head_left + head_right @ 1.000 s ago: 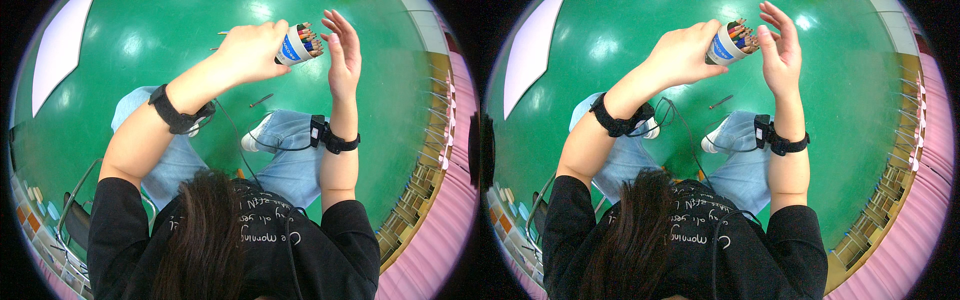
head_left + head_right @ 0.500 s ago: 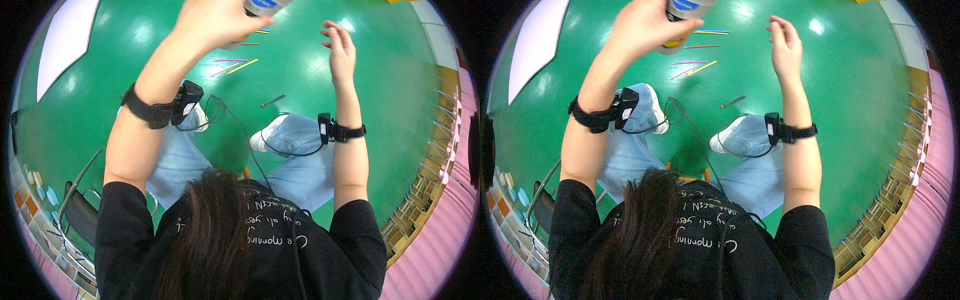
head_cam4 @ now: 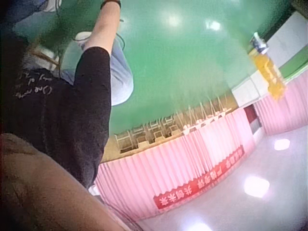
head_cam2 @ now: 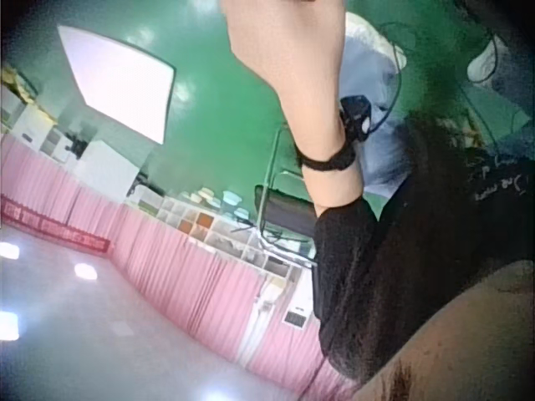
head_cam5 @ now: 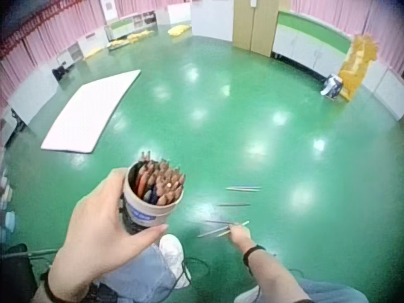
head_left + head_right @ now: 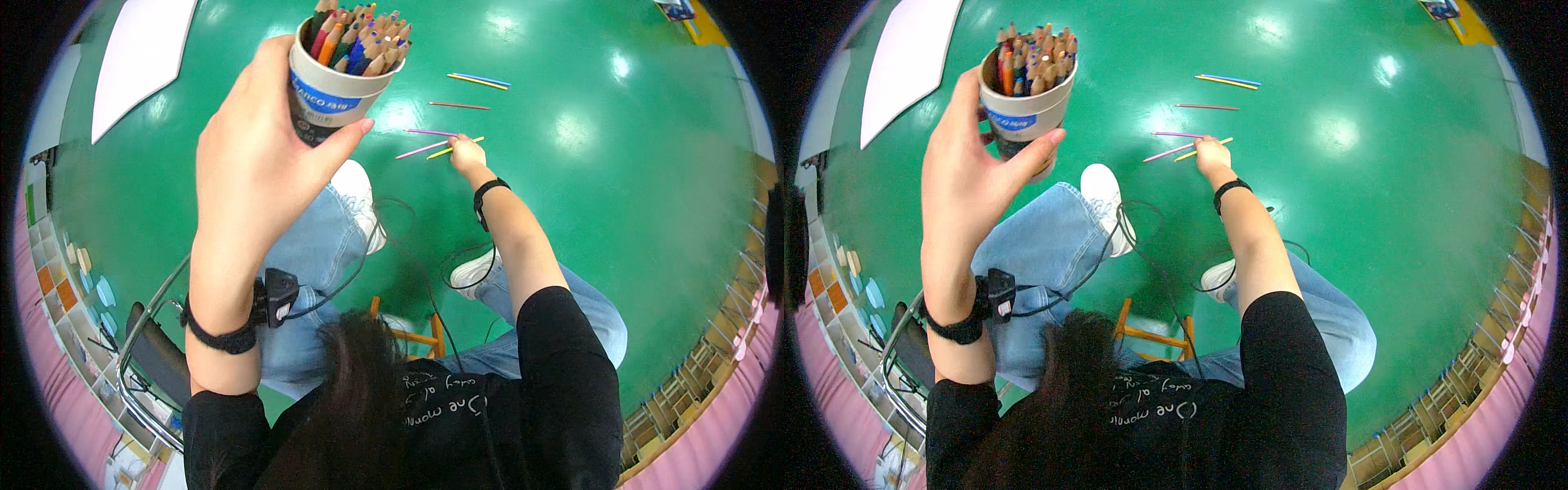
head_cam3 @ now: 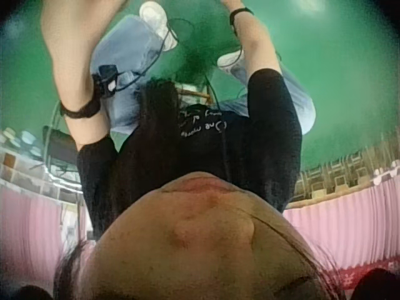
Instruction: The person picks up colored pencils from the floor and places them into a small cardboard tube.
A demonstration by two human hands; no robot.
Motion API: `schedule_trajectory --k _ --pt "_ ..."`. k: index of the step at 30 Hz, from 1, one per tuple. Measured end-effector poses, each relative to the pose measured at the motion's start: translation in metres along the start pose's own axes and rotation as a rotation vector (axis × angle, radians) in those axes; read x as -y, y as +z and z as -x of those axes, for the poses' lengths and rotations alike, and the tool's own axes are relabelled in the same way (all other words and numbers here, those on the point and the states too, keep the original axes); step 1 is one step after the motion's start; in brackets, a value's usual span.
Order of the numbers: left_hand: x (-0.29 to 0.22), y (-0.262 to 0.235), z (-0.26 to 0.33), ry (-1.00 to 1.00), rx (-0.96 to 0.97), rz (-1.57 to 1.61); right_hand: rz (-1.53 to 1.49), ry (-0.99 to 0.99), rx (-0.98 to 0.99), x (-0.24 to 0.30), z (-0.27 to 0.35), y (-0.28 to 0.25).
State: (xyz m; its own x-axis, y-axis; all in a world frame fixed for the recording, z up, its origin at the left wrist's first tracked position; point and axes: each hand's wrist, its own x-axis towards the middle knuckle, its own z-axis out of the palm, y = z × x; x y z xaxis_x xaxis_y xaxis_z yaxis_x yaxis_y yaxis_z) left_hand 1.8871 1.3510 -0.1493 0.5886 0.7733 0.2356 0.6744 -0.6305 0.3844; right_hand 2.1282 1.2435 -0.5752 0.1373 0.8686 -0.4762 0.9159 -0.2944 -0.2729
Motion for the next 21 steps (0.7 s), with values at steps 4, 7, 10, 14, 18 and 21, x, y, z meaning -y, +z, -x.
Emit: schedule_trajectory --k 4,7,10,14,18,21 --pt "-0.001 -0.001 -0.001 -0.066 0.061 0.065 0.121 0.0 -0.04 0.0 -0.001 0.022" --pt "-0.003 -0.002 -0.004 -0.078 0.11 0.093 0.306 -0.145 -0.068 -0.006 0.002 0.029" --pt "-0.009 0.0 -0.009 -0.069 0.109 0.172 0.392 -0.295 -0.087 -0.006 0.005 0.033" --pt "-0.013 0.003 -0.01 -0.091 0.092 0.217 0.351 -0.463 -0.219 0.022 -0.001 0.029" --pt "-0.007 0.006 -0.011 0.007 0.139 0.049 0.338 -0.489 -0.227 0.046 -0.016 0.029" --pt "-0.012 0.008 -0.011 -0.027 0.163 0.05 0.34 -0.398 -0.148 0.057 -0.021 0.032"
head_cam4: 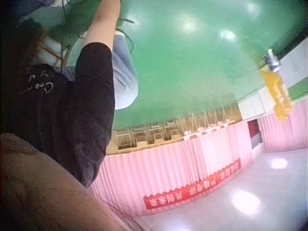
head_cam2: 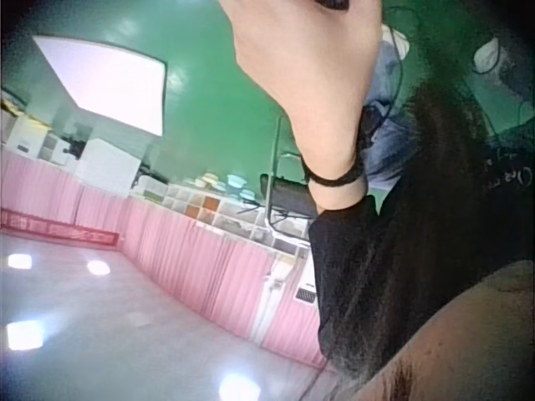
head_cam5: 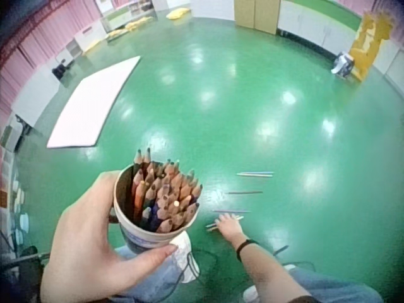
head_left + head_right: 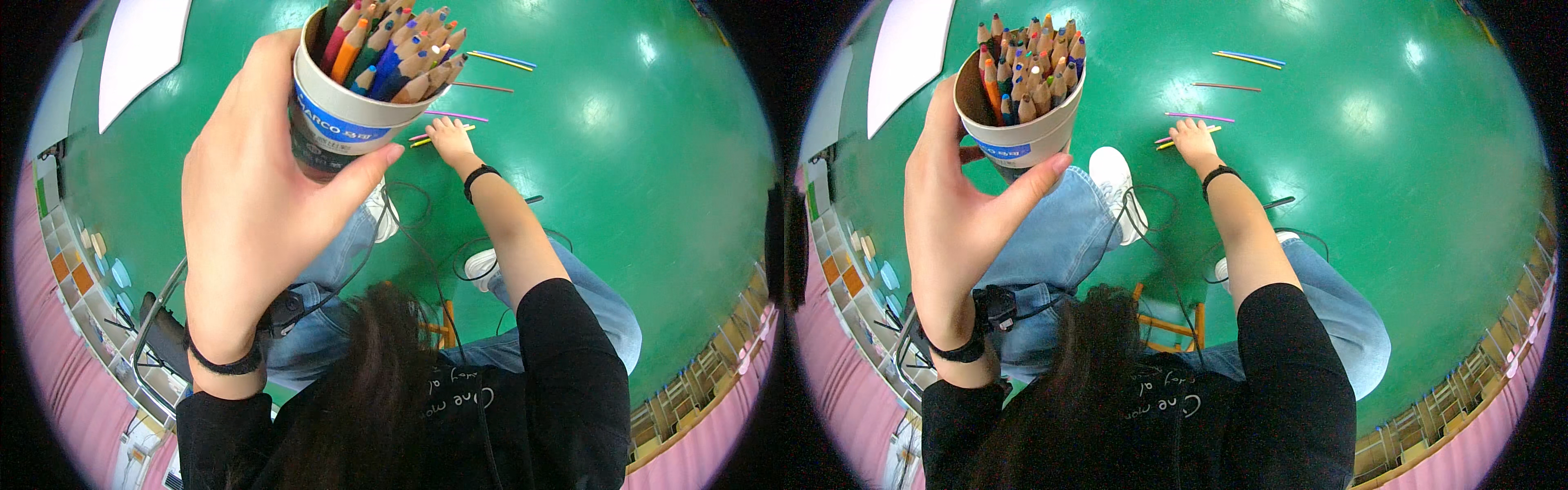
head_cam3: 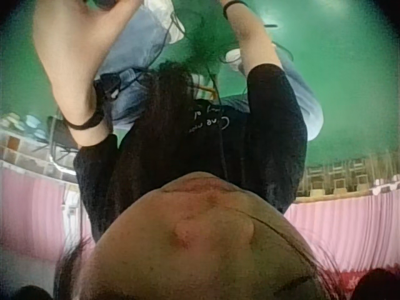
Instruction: The person picks up colored pencils from the floor and places them into a small cardboard tube.
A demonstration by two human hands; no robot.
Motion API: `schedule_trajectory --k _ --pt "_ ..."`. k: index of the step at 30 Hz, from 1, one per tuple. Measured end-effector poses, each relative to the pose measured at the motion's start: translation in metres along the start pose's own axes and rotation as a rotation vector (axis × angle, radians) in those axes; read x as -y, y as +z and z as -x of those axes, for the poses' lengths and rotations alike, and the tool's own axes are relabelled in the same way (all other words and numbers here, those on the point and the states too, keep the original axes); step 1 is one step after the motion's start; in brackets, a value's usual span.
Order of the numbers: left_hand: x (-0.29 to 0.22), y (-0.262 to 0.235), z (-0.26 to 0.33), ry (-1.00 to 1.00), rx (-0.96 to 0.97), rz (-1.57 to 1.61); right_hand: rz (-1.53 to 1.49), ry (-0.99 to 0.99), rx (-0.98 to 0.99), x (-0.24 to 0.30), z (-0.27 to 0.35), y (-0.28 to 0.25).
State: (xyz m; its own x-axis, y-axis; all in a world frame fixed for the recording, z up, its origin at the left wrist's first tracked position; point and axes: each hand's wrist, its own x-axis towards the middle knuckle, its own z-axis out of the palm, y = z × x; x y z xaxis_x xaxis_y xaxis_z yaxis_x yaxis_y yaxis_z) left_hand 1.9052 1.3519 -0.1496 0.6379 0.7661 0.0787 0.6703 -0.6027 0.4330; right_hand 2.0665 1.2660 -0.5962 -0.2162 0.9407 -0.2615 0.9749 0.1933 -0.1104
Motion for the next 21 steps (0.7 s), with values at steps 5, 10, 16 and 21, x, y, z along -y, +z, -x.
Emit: schedule_trajectory --k 5,10,16,21 --pt "-0.003 0.0 -0.001 0.011 -0.006 -0.016 -0.013 0.025 0.0 0.002 0.005 0.004" --pt "-0.002 0.002 -0.002 0.007 0.009 0.009 0.019 -0.039 -0.01 -0.004 0.017 0.014" --pt "-0.009 0.004 -0.006 0.02 0.017 0.007 -0.015 -0.002 0.132 -0.014 0.021 0.017" --pt "-0.011 0.004 -0.004 0.002 0.038 -0.004 -0.051 -0.007 0.045 -0.022 0.004 -0.011"
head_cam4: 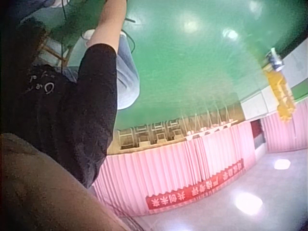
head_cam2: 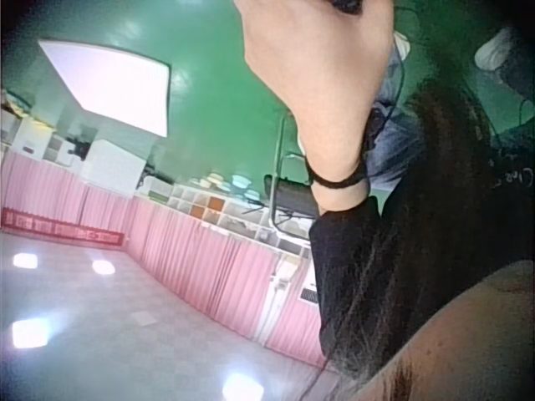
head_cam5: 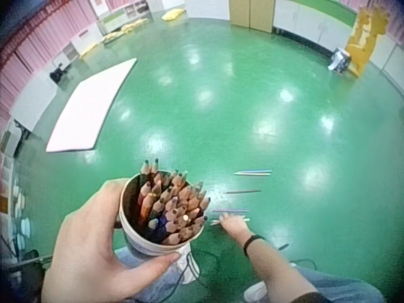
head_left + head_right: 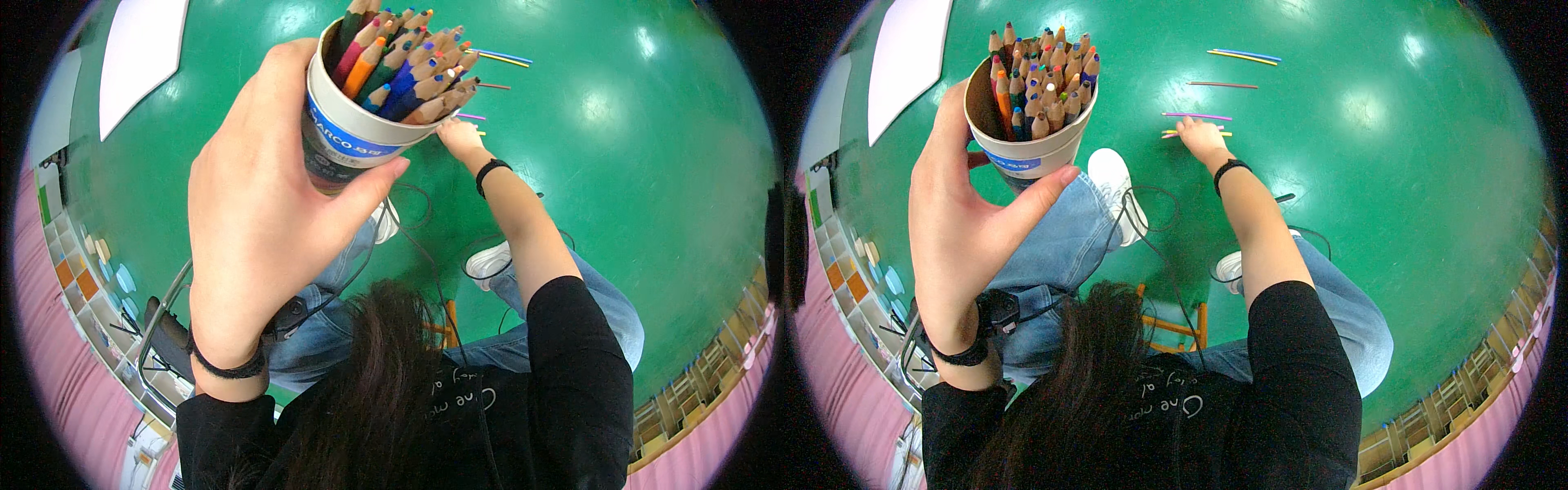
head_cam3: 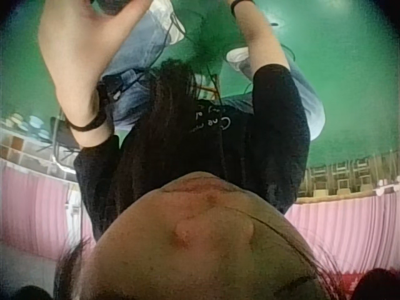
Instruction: The person picks up colored pencils from the floor and places them into a small cardboard tube.
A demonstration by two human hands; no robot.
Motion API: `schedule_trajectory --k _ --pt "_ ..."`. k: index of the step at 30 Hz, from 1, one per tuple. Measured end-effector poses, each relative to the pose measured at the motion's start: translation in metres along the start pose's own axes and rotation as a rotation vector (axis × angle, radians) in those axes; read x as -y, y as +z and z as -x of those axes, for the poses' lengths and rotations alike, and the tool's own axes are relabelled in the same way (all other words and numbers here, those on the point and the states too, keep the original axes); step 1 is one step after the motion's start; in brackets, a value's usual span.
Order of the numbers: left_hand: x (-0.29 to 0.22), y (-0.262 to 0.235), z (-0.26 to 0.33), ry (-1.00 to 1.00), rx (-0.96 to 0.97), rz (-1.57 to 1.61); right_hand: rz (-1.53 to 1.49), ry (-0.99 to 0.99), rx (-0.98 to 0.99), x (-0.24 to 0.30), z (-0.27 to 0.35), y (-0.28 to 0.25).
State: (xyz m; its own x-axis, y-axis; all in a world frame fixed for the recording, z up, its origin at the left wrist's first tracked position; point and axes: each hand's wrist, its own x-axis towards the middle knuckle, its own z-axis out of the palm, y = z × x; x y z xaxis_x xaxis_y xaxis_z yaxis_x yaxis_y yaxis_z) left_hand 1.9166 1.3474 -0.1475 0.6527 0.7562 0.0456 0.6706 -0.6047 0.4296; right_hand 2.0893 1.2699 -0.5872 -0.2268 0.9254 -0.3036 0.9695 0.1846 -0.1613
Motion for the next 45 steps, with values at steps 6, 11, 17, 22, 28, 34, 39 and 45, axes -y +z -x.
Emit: schedule_trajectory --k 6,11,17,22,28,34,39,45 --pt "-0.003 0.004 -0.003 0.012 0.014 -0.015 0.038 0.21 -0.19 -0.016 -0.009 -0.003" --pt "-0.004 0.006 -0.004 0.006 0.012 0.0 -0.06 0.32 0.073 -0.013 0.002 0.014" --pt "-0.013 0.007 -0.007 0.026 0.007 -0.004 -0.059 0.299 0.145 -0.006 0.036 0.028" --pt "-0.017 0.011 -0.009 0.119 -0.054 -0.034 -0.095 0.212 0.302 0.0 0.052 0.02" --pt "-0.027 0.016 -0.011 0.087 -0.008 -0.044 -0.31 0.418 0.359 -0.013 0.084 0.007" --pt "-0.037 0.018 -0.009 0.162 -0.028 -0.067 -0.746 0.454 -0.184 -0.033 0.105 -0.075" --pt "-0.062 0.036 -0.022 0.215 0.025 -0.081 -1.21 0.695 -0.673 -0.092 0.147 -0.23" --pt "-0.072 0.057 -0.022 0.382 0.033 -0.051 -1.402 0.291 -1.221 -0.033 0.24 -0.392"
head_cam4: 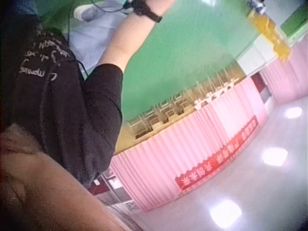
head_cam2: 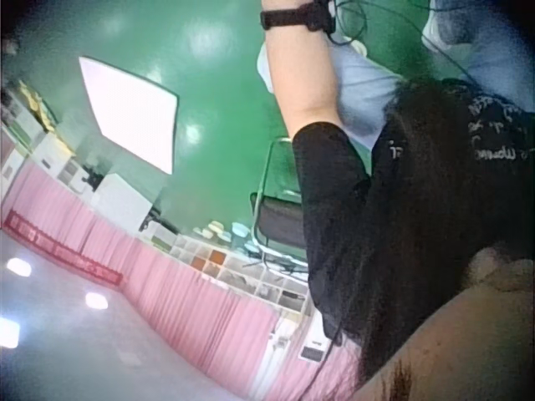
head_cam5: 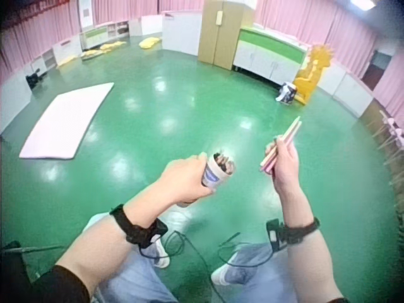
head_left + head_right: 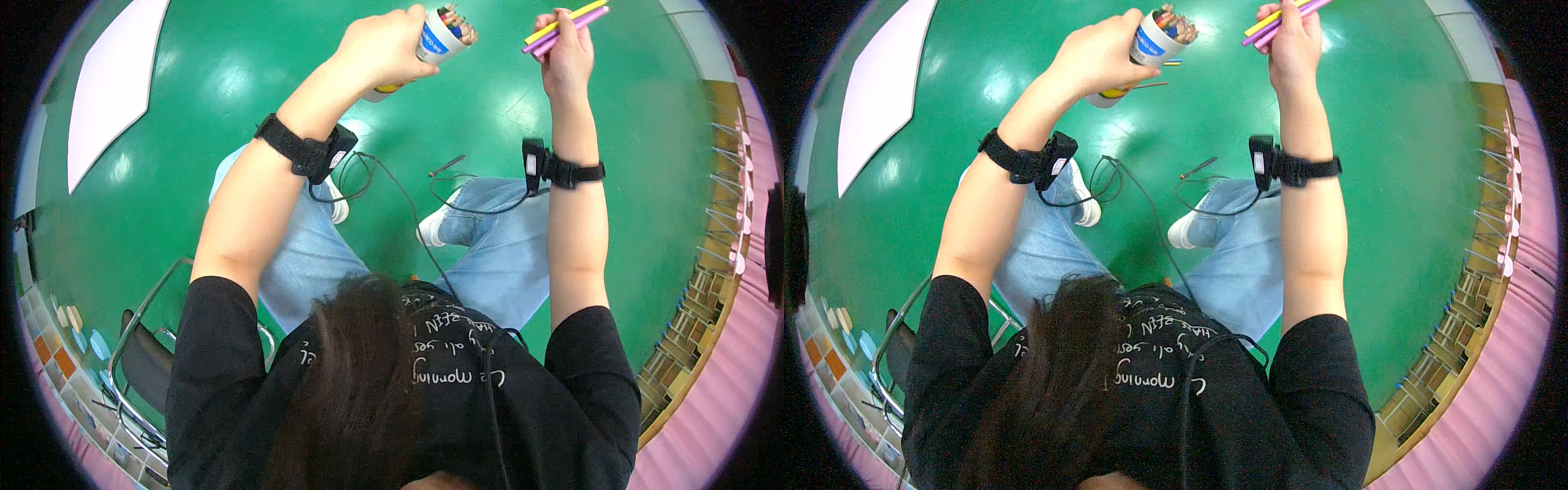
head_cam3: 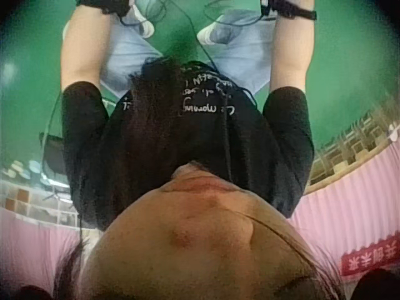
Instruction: The person picks up colored pencils from the floor and places them into a small cardboard tube.
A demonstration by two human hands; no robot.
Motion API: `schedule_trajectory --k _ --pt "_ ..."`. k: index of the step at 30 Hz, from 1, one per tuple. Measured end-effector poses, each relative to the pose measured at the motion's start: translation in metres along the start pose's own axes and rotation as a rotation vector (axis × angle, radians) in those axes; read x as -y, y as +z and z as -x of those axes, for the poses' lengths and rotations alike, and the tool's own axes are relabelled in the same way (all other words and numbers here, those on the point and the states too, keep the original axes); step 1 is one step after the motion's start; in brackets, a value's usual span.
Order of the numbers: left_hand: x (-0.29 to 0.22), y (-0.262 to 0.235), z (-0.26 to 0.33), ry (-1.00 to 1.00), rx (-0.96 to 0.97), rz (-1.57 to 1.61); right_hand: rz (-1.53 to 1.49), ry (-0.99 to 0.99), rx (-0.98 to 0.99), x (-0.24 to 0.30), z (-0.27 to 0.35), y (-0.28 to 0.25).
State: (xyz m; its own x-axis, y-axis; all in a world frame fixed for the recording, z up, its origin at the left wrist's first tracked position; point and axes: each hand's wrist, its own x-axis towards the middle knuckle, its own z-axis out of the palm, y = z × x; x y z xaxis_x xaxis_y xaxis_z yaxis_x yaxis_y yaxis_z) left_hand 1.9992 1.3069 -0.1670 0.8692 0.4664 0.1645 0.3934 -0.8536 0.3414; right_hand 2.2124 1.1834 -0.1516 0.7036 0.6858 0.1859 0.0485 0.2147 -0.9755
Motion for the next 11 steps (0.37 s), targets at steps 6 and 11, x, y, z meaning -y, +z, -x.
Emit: schedule_trajectory --k 6,11 --pt "-0.028 0.018 0.017 0.169 0.188 0.114 -0.08 -0.099 -0.072 -0.008 0.07 0.0" --pt "-0.042 0.021 0.027 0.081 0.435 0.192 -0.033 -0.207 0.12 -0.006 0.065 0.01"
